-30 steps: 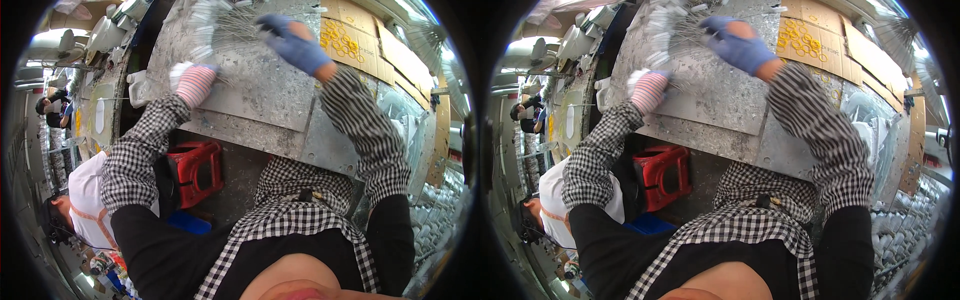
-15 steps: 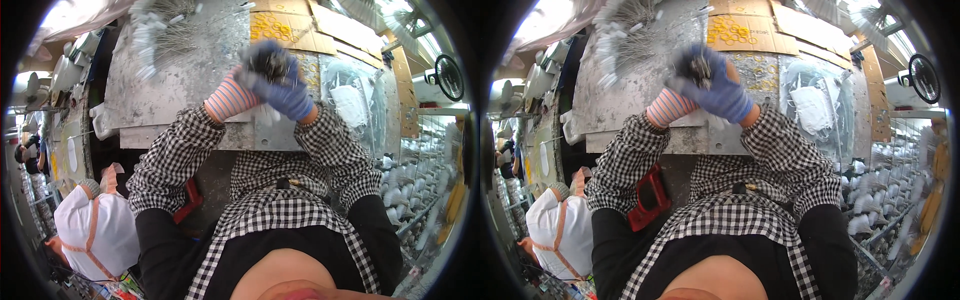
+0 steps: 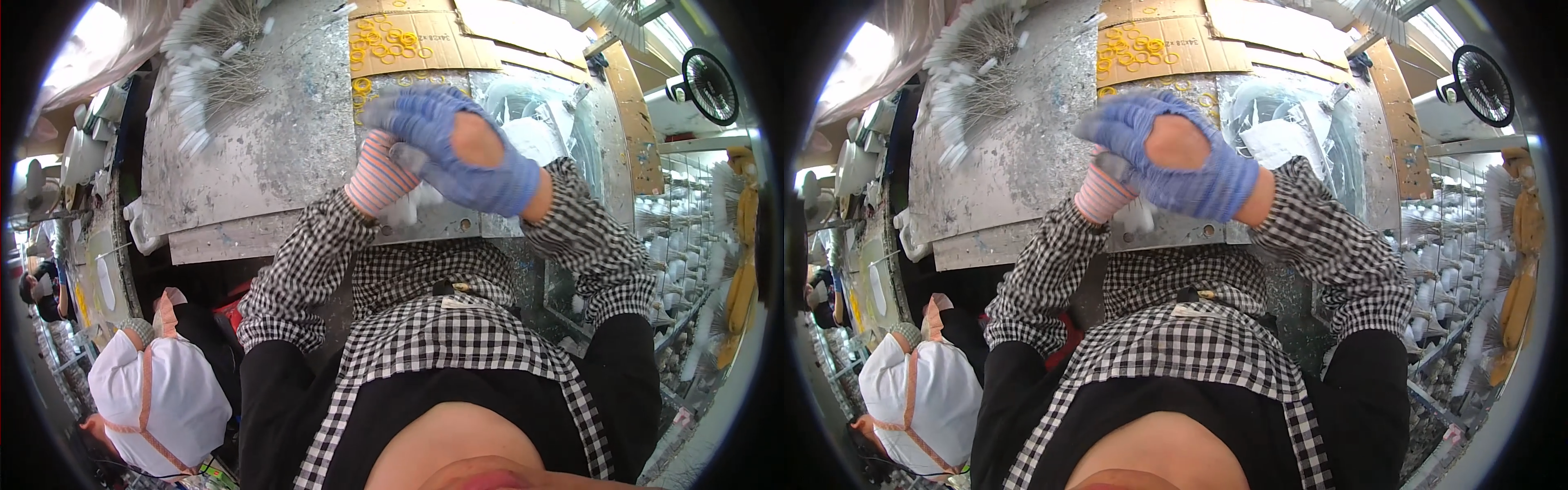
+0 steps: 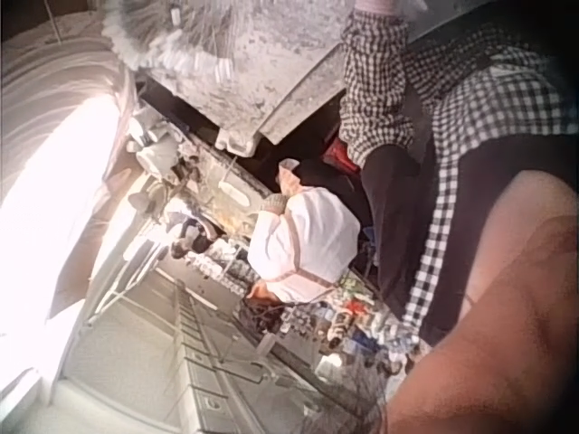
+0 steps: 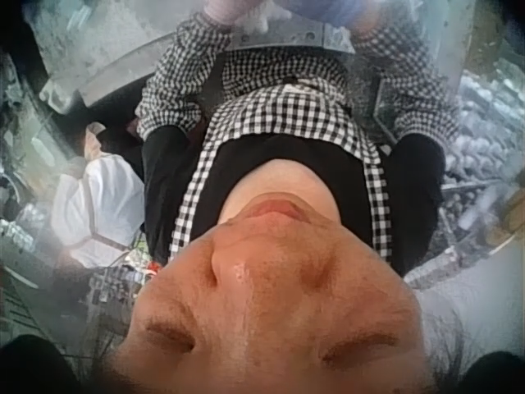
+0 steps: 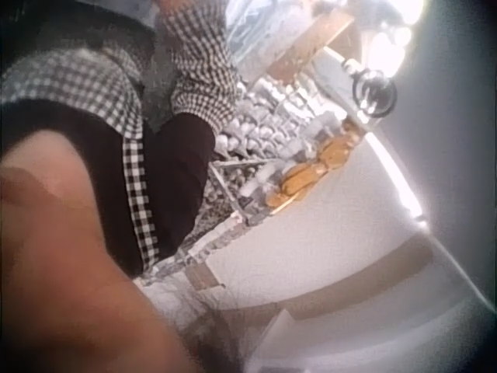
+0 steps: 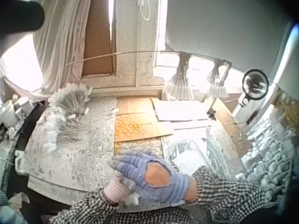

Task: The person is assembling duster-style brushes by attaching white fibers to a wire base and applying a white adhesive paste with a spatula.

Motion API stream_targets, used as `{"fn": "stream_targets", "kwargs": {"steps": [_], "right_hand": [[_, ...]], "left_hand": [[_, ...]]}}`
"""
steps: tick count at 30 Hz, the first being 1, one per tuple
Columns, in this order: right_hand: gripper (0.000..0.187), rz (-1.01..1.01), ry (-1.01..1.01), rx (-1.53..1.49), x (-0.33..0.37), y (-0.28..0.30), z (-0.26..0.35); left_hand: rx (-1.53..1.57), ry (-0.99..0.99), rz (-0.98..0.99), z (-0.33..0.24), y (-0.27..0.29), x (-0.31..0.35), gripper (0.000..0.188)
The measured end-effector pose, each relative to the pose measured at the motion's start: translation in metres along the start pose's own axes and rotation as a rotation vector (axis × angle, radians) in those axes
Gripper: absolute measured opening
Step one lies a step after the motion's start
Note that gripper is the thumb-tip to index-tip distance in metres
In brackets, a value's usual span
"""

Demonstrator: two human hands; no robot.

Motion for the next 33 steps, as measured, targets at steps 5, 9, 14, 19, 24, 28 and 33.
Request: {"fn": "stream_targets", "kwargs": {"steps": [5,9,14,19,24,28,33], "right_hand": [[0.042,-0.192,0.127,-0.075,-0.008,0.045,0.026],[0.05,-0.083,0.071,0.065,-0.01,0.012,0.022],[0.065,0.01,0.068,-0.166,-0.004,0.013,0.022],[0.114,-0.107,-0.022,-0.612,0.009,0.004,-0.018],[0.11,0.105,-0.07,-0.841,0.012,-0.044,-0.014],[0.069,0.182,-0.347,-0.703,0.014,-0.047,-0.028],[0.038,-0.088,-0.308,-0.317,0.033,-0.115,-0.055]], "left_hand": [[0.218,0.047,-0.063,-0.029,-0.01,-0.031,0.054],[0.4,0.085,-0.108,-0.046,0.009,-0.027,0.057],[0.616,0.139,-0.177,-0.078,0.035,-0.016,0.06],[0.827,0.18,-0.263,-0.088,0.059,-0.031,0.064],[0.748,0.044,-0.551,-0.129,0.107,-0.059,0.067],[-0.171,-0.155,-0.458,-0.143,0.143,-0.057,0.047],[-0.505,-0.004,-0.116,-0.099,0.094,-0.029,0.026]]}}
Point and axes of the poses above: each hand's wrist, its own x-axis away from the middle knuckle, its own y-axis out of the back of the hand, z = x × y, the point moved 8 cm from there along -x, towards the middle knuckle, and after that the axes turned 7 degrees about z, right-handed, at the moved point
